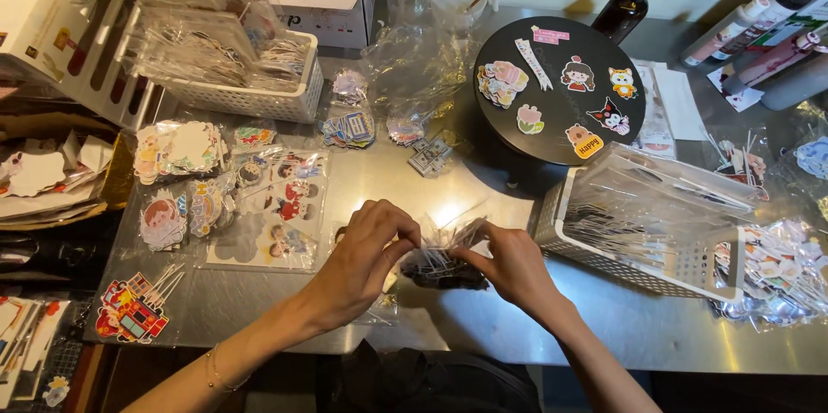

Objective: The person sorts and packs various stickers into plastic bags by hand at a workstation, placing the filled bags into a white basket.

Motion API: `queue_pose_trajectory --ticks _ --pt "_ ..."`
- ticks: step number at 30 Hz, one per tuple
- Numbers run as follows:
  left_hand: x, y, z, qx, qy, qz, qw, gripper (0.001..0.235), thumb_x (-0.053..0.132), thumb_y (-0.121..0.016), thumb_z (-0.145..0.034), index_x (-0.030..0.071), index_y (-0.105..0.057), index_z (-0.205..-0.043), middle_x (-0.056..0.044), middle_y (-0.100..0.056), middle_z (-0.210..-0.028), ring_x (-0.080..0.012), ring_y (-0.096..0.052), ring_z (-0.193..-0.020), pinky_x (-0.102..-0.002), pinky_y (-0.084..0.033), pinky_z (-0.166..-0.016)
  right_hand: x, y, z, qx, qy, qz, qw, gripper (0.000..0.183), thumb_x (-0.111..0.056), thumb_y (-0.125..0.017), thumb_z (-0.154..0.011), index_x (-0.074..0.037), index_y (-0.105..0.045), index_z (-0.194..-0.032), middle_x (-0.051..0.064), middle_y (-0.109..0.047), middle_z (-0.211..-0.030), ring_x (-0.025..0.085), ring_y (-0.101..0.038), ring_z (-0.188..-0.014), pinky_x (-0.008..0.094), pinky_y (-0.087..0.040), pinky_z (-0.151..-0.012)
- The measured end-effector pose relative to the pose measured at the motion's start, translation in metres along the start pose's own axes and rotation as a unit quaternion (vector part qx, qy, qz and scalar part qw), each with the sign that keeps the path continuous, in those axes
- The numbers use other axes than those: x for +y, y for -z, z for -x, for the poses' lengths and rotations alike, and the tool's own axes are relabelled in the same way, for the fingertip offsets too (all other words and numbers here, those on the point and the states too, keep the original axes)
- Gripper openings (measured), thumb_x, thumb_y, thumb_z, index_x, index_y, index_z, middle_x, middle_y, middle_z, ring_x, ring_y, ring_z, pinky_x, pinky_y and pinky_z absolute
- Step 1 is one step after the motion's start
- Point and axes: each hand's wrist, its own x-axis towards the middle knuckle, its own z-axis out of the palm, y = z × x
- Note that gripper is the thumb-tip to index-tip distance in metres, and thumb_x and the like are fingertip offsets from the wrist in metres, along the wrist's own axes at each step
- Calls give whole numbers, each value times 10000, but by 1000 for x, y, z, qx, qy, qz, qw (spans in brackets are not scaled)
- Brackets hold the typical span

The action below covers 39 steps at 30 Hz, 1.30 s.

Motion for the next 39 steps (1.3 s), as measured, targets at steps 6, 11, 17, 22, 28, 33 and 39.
queue_pose_trajectory --ticks 6,11,17,22,28,33,39 --pt "5 6 0 -6 -51 50 997 128 72 -546 -1020 138 -629 -1092 -38 -614 -984 -256 -660 -926 -386 -525 -860 -6 20 -7 -31 -105 -293 950 294 -94 -874 -763 -58 -753 -1028 110 -752 -849 88 -425 -561 241 -444 -541" --pt "-15 -13 3 -15 -57 19 998 132 51 -483 -1048 91 -583 -1123 -110 -666 -932 -345 -690 -888 -427 -547 -812 16 42 -11 81 -127 -414 898 442 -239 -351 -1106 36 -672 -1238 57 -453 -728 107 -405 -647 209 -358 -570" --pt "-12 -3 -8 18 -202 -154 967 168 63 -491 -1040 128 -596 -1154 -59 -618 -976 -254 -665 -887 -377 -537 -874 -7 108 -36 225 84 -184 953 464 -177 -296 -1181 4 -723 -1197 84 -425 -894 145 -392 -783 263 -410 -742" --pt "3 38 -21 13 -280 -135 950 299 -50 -670 -938 118 -587 -1171 -119 -505 -1086 -230 -619 -849 -333 -591 -633 -85 140 -59 174 153 -440 868 363 -231 -459 -1117 82 -581 -1255 177 -639 -1070 209 -696 -868 308 -662 -845" --pt "34 75 -35 158 -174 -6 972 159 17 -649 -1021 165 -649 -1079 -86 -433 -1095 -184 -531 -920 -278 -427 -657 -135 120 -81 -26 118 -479 870 378 -275 -470 -1070 59 -631 -1148 155 -671 -821 190 -683 -734 296 -592 -771" --pt "40 94 -38 193 -140 14 971 152 12 -634 -1014 151 -623 -1075 -73 -431 -1119 -226 -483 -1092 -342 -468 -942 -134 118 -106 -96 117 -490 859 351 -259 -526 -1053 55 -661 -1130 111 -664 -931 131 -623 -739 208 -519 -730" --pt "40 94 -38 186 -92 84 975 38 152 -622 -1038 183 -644 -1042 -53 -474 -1239 -210 -533 -1081 -354 -504 -898 -161 122 -100 -189 225 -340 893 265 -158 -546 -1045 2 -752 -997 83 -743 -903 116 -630 -812 257 -517 -782"
